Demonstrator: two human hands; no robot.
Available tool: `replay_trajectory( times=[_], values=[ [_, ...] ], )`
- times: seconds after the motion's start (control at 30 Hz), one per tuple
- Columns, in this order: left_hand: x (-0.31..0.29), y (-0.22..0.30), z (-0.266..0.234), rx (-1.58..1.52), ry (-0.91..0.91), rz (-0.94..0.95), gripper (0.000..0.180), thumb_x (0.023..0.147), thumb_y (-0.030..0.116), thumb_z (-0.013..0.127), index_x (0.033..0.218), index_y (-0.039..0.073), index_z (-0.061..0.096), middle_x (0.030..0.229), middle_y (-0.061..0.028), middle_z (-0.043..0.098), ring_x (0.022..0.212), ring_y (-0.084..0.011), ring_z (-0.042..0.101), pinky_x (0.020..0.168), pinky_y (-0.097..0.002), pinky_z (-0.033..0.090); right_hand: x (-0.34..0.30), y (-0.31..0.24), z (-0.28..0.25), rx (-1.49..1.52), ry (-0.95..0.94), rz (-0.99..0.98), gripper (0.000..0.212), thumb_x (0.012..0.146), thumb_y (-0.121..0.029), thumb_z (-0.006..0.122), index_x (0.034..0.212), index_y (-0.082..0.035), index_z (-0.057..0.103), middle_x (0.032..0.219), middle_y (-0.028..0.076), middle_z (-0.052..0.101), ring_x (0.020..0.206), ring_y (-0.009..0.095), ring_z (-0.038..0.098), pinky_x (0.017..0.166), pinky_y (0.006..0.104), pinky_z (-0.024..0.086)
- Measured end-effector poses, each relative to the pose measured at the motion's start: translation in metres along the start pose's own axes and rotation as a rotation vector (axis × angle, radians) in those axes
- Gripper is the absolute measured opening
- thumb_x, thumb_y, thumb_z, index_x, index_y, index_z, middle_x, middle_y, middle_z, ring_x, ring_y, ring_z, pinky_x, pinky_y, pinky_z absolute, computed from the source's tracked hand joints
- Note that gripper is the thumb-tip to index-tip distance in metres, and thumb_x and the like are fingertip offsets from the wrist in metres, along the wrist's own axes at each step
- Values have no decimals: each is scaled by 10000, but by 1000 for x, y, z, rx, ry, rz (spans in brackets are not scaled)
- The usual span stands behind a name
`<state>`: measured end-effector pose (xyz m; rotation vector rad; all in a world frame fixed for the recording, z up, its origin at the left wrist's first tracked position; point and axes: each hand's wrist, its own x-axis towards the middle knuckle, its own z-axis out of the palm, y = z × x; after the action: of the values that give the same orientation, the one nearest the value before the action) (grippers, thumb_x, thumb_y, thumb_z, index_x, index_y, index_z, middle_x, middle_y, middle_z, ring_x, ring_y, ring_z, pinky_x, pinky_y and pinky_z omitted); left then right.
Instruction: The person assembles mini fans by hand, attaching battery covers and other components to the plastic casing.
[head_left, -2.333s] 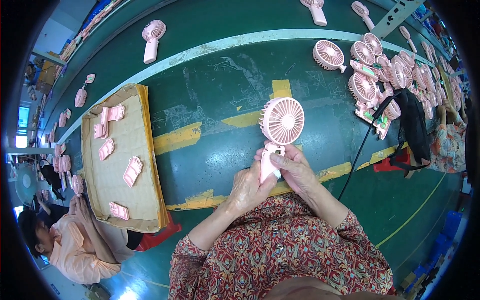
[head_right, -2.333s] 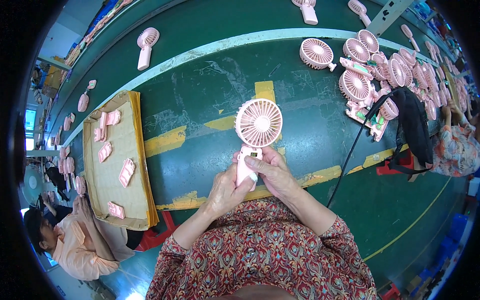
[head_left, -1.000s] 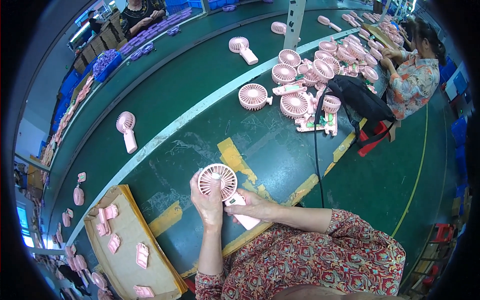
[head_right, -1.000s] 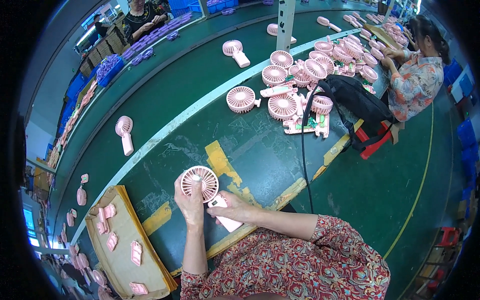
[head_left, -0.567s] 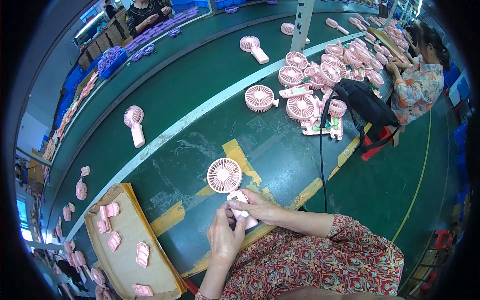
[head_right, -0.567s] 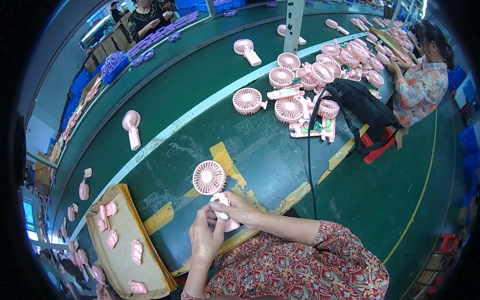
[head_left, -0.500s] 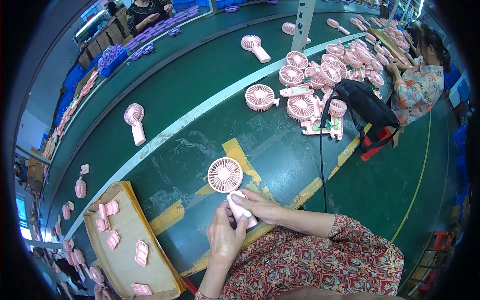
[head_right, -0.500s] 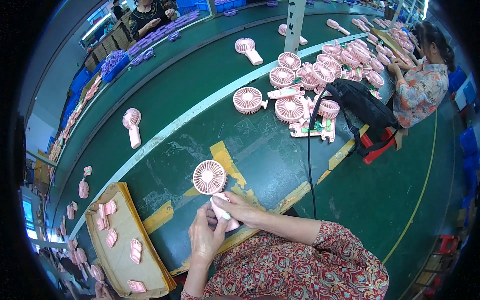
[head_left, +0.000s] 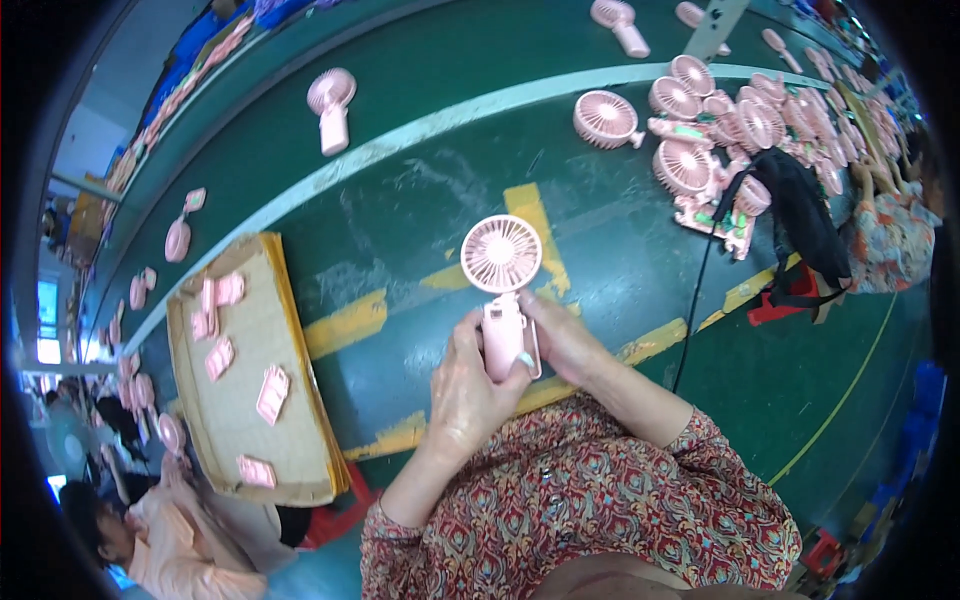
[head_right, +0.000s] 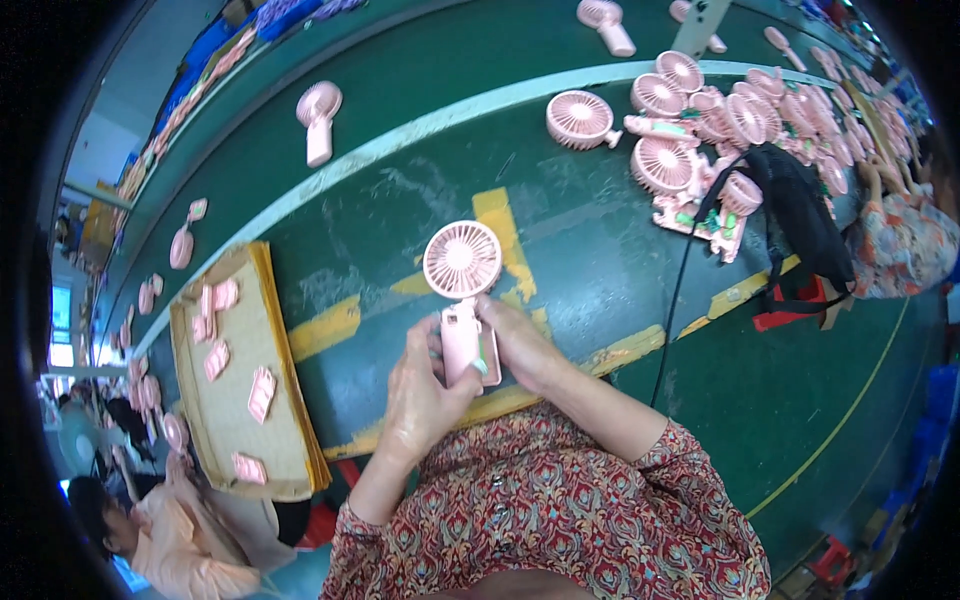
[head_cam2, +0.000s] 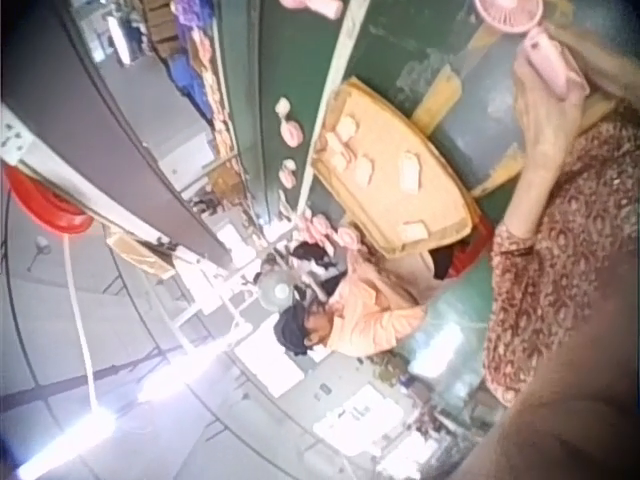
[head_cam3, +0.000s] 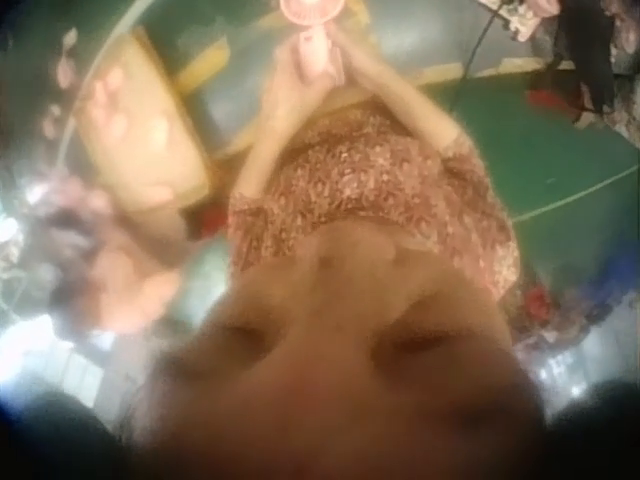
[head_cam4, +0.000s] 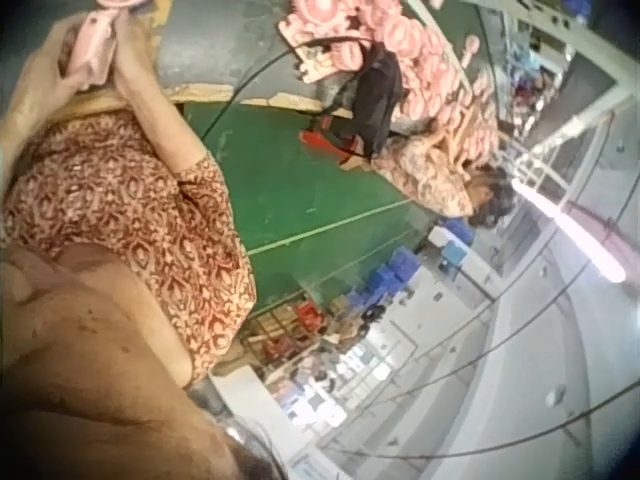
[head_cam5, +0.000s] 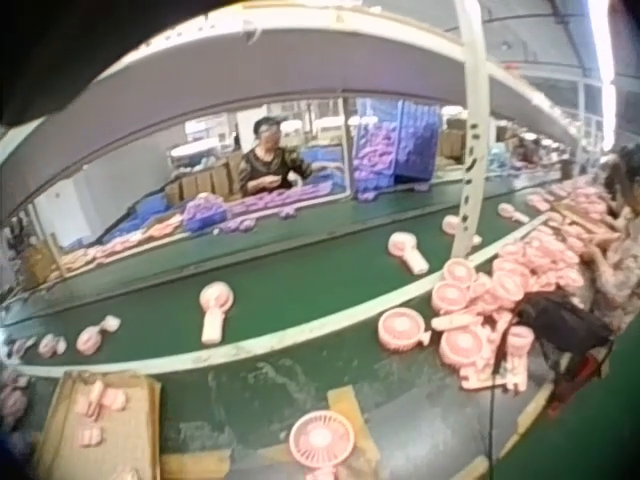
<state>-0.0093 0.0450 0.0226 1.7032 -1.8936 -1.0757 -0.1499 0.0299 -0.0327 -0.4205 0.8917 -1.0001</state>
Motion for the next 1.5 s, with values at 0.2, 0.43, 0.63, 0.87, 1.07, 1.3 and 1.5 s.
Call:
replay_trajectory(
  times=[0.2,0.43,0.63,0.87,1.07,1.3,1.5],
  values=[
    [23,-33,-22,416,383,328,458,720,38,660,1151,-2,508,1116,-194,538,960,-354,569,854,-402,455,4,-3,-11,46,-46,82,322,977,-282,406,1096,-1,509,1008,149,630,896,206,638,802,320,526],
    [34,-40,5,-97,109,332,122,770,-1,637,889,-21,621,861,-131,617,817,-249,623,723,-325,490,3,9,-15,-23,-18,23,353,959,-302,478,1167,-17,477,1043,51,572,931,103,572,789,246,491],
    [39,-39,9,35,133,464,90,772,-2,622,855,-7,589,828,-133,605,755,-277,615,662,-347,490,0,4,-20,-213,-190,-59,363,930,-228,545,1208,-18,444,1052,45,563,921,85,557,784,240,483],
    [43,-44,6,12,60,443,96,767,8,621,855,15,582,832,-136,605,747,-302,608,633,-365,491,3,-3,-21,-237,-221,5,367,906,-147,576,1218,-19,430,1058,57,562,943,101,570,784,238,485],
    [47,-39,6,149,100,498,150,750,-18,601,892,20,568,813,-132,583,754,-315,588,616,-392,482,4,-2,-19,-277,-212,0,376,907,-136,567,1228,-18,411,1055,59,559,944,114,578,789,249,487],
    [52,-41,4,144,58,514,132,770,-10,575,895,27,552,823,-130,571,780,-322,580,626,-406,474,5,-4,-19,-340,-213,-3,361,918,-139,547,1228,-16,408,1046,59,562,916,114,586,765,249,485],
    [45,-48,9,96,87,504,135,774,-29,565,899,20,550,825,-140,574,781,-337,586,650,-407,474,4,-7,-18,-375,-207,42,371,922,-142,540,1235,-5,395,1028,63,570,890,124,600,756,254,489]
  ],
)
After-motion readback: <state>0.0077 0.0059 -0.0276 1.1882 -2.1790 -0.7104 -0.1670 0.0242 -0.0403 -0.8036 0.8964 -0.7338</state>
